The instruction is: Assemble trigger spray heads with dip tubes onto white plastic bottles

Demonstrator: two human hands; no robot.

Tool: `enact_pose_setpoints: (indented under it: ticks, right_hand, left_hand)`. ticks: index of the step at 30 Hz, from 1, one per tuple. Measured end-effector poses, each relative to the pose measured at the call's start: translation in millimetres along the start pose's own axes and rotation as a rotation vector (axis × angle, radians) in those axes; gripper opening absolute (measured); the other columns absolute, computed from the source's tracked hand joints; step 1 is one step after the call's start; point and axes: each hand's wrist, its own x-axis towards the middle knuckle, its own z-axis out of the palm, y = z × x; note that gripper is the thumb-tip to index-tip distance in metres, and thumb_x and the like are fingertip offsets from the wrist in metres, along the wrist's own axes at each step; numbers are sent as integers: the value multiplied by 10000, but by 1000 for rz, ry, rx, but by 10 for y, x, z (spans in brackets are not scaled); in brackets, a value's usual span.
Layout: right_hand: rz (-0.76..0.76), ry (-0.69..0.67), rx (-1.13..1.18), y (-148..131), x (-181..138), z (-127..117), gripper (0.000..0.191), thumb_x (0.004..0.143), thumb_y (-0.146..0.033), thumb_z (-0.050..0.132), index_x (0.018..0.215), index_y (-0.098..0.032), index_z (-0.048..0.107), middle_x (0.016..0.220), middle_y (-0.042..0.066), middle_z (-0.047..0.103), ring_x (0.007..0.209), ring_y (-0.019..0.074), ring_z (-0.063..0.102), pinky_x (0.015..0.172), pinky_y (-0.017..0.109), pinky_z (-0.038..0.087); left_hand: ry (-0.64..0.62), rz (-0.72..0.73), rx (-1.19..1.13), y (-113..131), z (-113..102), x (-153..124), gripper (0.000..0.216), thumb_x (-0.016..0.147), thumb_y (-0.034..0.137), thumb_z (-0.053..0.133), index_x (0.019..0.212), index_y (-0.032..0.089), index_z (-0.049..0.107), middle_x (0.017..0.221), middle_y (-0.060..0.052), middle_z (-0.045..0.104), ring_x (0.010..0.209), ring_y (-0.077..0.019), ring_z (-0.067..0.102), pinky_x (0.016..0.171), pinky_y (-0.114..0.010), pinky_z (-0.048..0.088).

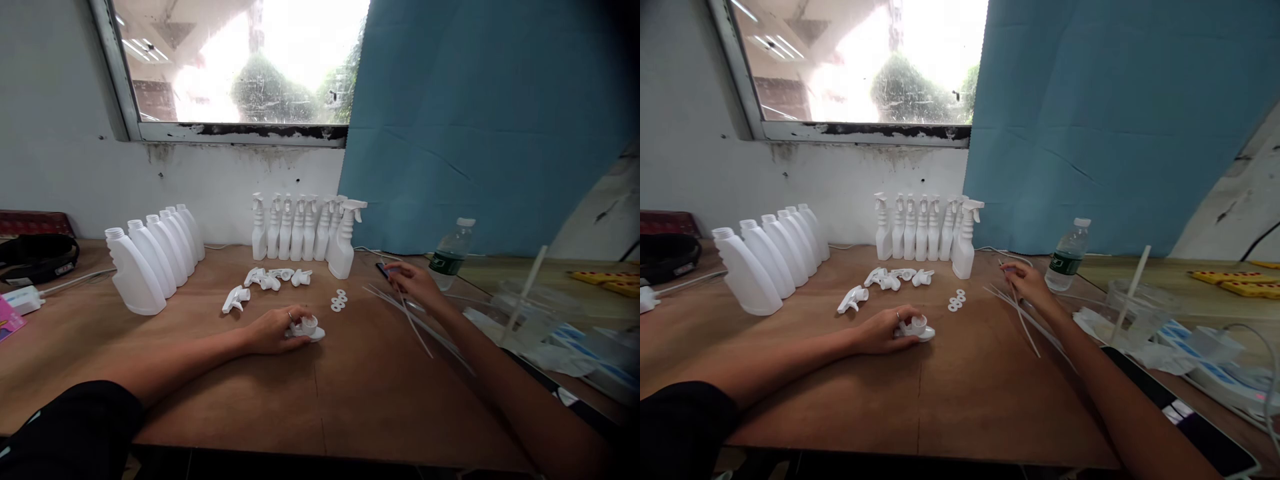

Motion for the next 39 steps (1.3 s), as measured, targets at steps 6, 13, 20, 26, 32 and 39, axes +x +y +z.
enact_pose_setpoints:
  ticks: [6, 13, 20, 26, 32, 39]
  right_hand:
    - [2, -65, 852, -450, -176, 180, 343, 677, -336, 738, 1002, -253, 666, 858, 25, 634, 745, 162, 608, 653, 299, 506]
    - [-201, -286, 410, -779, -615, 707, 361, 876, -498, 558, 799, -170, 690, 599, -3, 574, 517, 120, 513, 520, 254, 416]
    - [-293, -577, 256, -724, -754, 973, 265, 850, -415, 609, 803, -165, 682, 648, 6, 632, 548, 131, 549, 533, 253, 438]
    - [-286, -249, 444, -942, -843, 1084, 349, 828, -512, 613, 727, -177, 614, 613, -8, 558, 538, 133, 501, 505, 259, 410]
    - [-338, -300, 400, -1053, -917, 1197, 344, 871, -512, 569, 743, -193, 591, 583, -19, 542, 523, 135, 498, 475, 251, 392]
    - [-478, -301, 255, -1132, -932, 1114, 342, 929, -481, 496, 722, -214, 545, 569, -8, 554, 523, 151, 537, 503, 272, 421]
  left_hand:
    - [-13, -38, -22, 13, -9, -2, 511, 835, 389, 623, 1282, 206, 455, 1102, -62, 621, 917, -184, 603, 785, -272, 462]
    - [-1, 0, -12, -5, 7, 7, 550, 847, 373, 612, 1342, 218, 430, 1185, -75, 592, 973, -191, 595, 834, -284, 463]
    - [19, 36, 12, -11, 23, 20, 476, 837, 368, 618, 1259, 185, 498, 1079, -77, 619, 923, -190, 599, 824, -282, 467]
    - [30, 29, -44, 10, 26, 19, 508, 818, 332, 644, 1288, 215, 491, 1148, -62, 621, 981, -190, 595, 861, -281, 463]
    - [41, 33, -61, -6, 40, 20, 561, 806, 322, 658, 1326, 218, 475, 1154, -67, 621, 991, -194, 596, 874, -288, 465]
    - [51, 41, -51, -22, 50, 20, 498, 801, 334, 659, 1258, 191, 522, 1069, -71, 632, 926, -194, 600, 834, -282, 468]
